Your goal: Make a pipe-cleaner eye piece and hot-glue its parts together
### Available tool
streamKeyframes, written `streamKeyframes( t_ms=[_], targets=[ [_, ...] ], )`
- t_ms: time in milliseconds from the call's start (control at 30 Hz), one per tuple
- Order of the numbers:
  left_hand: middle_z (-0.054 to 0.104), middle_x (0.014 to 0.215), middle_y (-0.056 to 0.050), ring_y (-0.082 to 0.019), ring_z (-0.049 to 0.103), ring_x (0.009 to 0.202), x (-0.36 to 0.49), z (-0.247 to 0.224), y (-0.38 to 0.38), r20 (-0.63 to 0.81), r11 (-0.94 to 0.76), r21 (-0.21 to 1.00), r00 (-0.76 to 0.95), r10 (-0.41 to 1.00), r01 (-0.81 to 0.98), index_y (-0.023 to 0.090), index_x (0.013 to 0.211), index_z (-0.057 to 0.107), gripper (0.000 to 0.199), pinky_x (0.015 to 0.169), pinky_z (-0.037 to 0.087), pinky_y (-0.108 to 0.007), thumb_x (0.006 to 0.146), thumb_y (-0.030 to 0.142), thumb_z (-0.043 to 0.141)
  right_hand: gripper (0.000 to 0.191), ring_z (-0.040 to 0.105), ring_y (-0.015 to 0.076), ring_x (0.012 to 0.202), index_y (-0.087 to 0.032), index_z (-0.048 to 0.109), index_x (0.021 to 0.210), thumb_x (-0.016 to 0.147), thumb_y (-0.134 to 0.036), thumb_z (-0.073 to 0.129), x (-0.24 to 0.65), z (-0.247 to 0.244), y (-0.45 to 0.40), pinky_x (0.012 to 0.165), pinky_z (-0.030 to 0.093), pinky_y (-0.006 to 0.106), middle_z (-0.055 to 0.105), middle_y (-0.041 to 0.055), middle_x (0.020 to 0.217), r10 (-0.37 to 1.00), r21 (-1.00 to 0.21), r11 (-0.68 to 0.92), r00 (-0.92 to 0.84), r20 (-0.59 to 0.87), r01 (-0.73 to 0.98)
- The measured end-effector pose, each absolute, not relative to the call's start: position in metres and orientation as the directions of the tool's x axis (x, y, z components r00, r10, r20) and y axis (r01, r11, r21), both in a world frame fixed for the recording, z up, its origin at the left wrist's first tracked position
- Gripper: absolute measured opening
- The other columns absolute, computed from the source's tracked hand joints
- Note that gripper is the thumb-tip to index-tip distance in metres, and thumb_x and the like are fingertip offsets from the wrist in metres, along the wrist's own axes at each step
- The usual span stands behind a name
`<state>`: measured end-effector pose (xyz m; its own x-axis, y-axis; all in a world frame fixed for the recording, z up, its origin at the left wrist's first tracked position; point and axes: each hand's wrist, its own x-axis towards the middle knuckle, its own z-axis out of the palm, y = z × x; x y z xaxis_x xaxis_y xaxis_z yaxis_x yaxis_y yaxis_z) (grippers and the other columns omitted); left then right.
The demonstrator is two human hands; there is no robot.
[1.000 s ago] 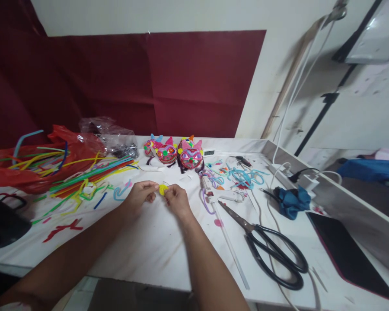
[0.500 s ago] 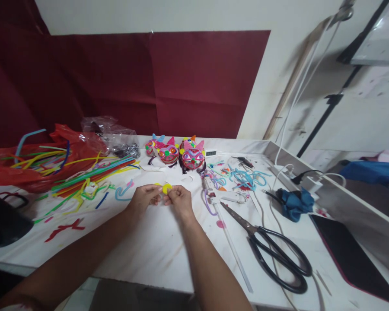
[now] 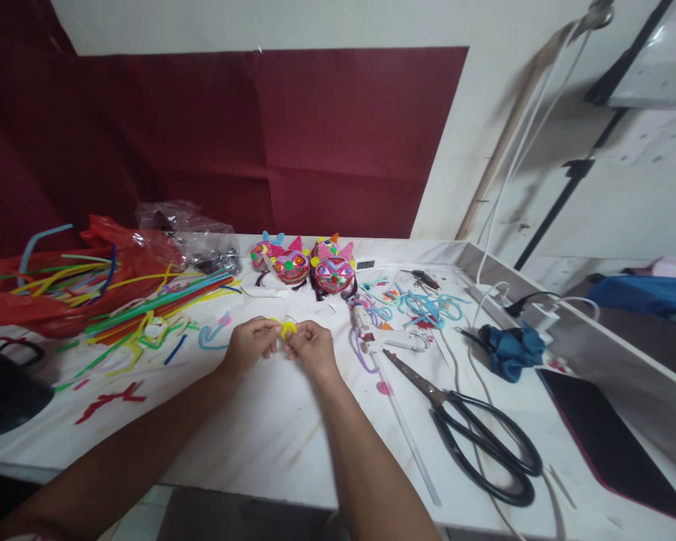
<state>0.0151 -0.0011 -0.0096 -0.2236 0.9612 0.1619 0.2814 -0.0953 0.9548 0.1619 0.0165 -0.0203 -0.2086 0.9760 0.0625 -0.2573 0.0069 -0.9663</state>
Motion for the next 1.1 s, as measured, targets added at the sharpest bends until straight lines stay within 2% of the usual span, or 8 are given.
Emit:
streamKeyframes(
  t_ms=[133,200,367,467,633,700,867,1100],
  targets=[
    [0.067,0.073,-0.003,-0.010,0.054,0.045,0.014,-0.010,-0.004,0.289,-0.200,0.902,-0.190,0.938,0.382,0.016,0.076,0.074,0.020,0.038,0.041,-0.021,0.073,0.033,0.064,0.025,0.057,0.0131,0.043,-0.018,0.064,0.065,0.057,-0.035,0.081,0.162,-0.021,0.017,0.043,0.050,0.025,0.064,-0.0016,0.050,0.968,-0.970,0.004,-0.242,0.065,-0.245],
    [0.068,0.074,-0.004,-0.009,0.053,0.044,0.014,-0.010,-0.005,0.300,-0.212,0.894,-0.175,0.938,0.395,0.017,0.076,0.074,0.022,0.037,0.041,-0.021,0.073,0.035,0.064,0.027,0.058,0.0137,0.045,-0.018,0.064,0.065,0.056,-0.037,0.082,0.162,-0.021,0.016,0.044,0.050,0.025,0.064,-0.0013,0.050,0.963,-0.969,-0.002,-0.263,0.065,-0.247],
    [0.059,0.053,0.001,-0.010,0.050,0.040,0.015,-0.010,-0.003,0.188,-0.136,0.944,-0.151,0.971,0.301,0.016,0.077,0.071,0.029,0.037,0.039,-0.022,0.073,0.043,0.064,0.035,0.061,0.0143,0.051,-0.017,0.067,0.066,0.052,-0.043,0.087,0.163,-0.020,0.014,0.046,0.051,0.025,0.067,0.0004,0.055,0.954,-0.967,-0.017,-0.293,0.060,-0.253],
    [0.054,0.045,0.004,-0.009,0.045,0.036,0.015,-0.008,-0.003,0.129,-0.082,0.956,-0.151,0.980,0.282,0.015,0.078,0.069,0.029,0.036,0.034,-0.021,0.072,0.043,0.064,0.035,0.055,0.0114,0.048,-0.017,0.067,0.064,0.051,-0.043,0.087,0.163,-0.019,0.014,0.045,0.048,0.023,0.064,-0.0011,0.055,0.958,-0.969,-0.003,-0.277,0.068,-0.245],
    [0.054,0.046,0.005,-0.007,0.042,0.034,0.016,-0.007,-0.006,0.216,-0.153,0.923,-0.148,0.965,0.353,0.016,0.074,0.066,0.025,0.035,0.031,-0.019,0.071,0.040,0.061,0.032,0.047,0.0092,0.045,-0.017,0.071,0.075,0.060,-0.044,0.081,0.162,-0.022,0.014,0.041,0.038,0.021,0.060,-0.0040,0.053,0.965,-0.970,0.114,-0.208,0.159,-0.215],
    [0.054,0.046,0.004,-0.007,0.042,0.034,0.017,-0.006,-0.008,0.218,-0.161,0.920,-0.124,0.968,0.358,0.016,0.074,0.066,0.027,0.035,0.031,-0.019,0.071,0.042,0.060,0.028,0.045,0.0087,0.043,-0.017,0.072,0.073,0.066,-0.044,0.077,0.163,-0.022,0.013,0.041,0.035,0.021,0.058,-0.0037,0.050,0.964,-0.970,0.167,-0.177,0.198,-0.179],
    [0.057,0.049,0.002,-0.009,0.045,0.036,0.014,-0.003,-0.008,0.052,-0.048,0.975,-0.016,0.999,0.218,0.013,0.079,0.068,0.037,0.036,0.035,-0.020,0.070,0.048,0.063,0.026,0.048,0.0105,0.042,-0.016,0.072,0.069,0.063,-0.041,0.077,0.166,-0.017,0.012,0.043,0.040,0.024,0.061,-0.0017,0.050,0.969,-0.968,0.117,-0.190,0.161,-0.223],
    [0.058,0.055,0.001,-0.010,0.050,0.048,0.013,0.002,-0.010,-0.014,0.013,0.999,0.010,1.000,0.041,0.012,0.082,0.070,0.035,0.038,0.035,-0.018,0.066,0.043,0.072,0.025,0.053,0.0124,0.043,-0.016,0.073,0.068,0.060,-0.040,0.078,0.167,-0.010,0.010,0.046,0.046,0.026,0.064,-0.0003,0.051,0.970,-0.965,0.071,-0.209,0.126,-0.253]
  ],
)
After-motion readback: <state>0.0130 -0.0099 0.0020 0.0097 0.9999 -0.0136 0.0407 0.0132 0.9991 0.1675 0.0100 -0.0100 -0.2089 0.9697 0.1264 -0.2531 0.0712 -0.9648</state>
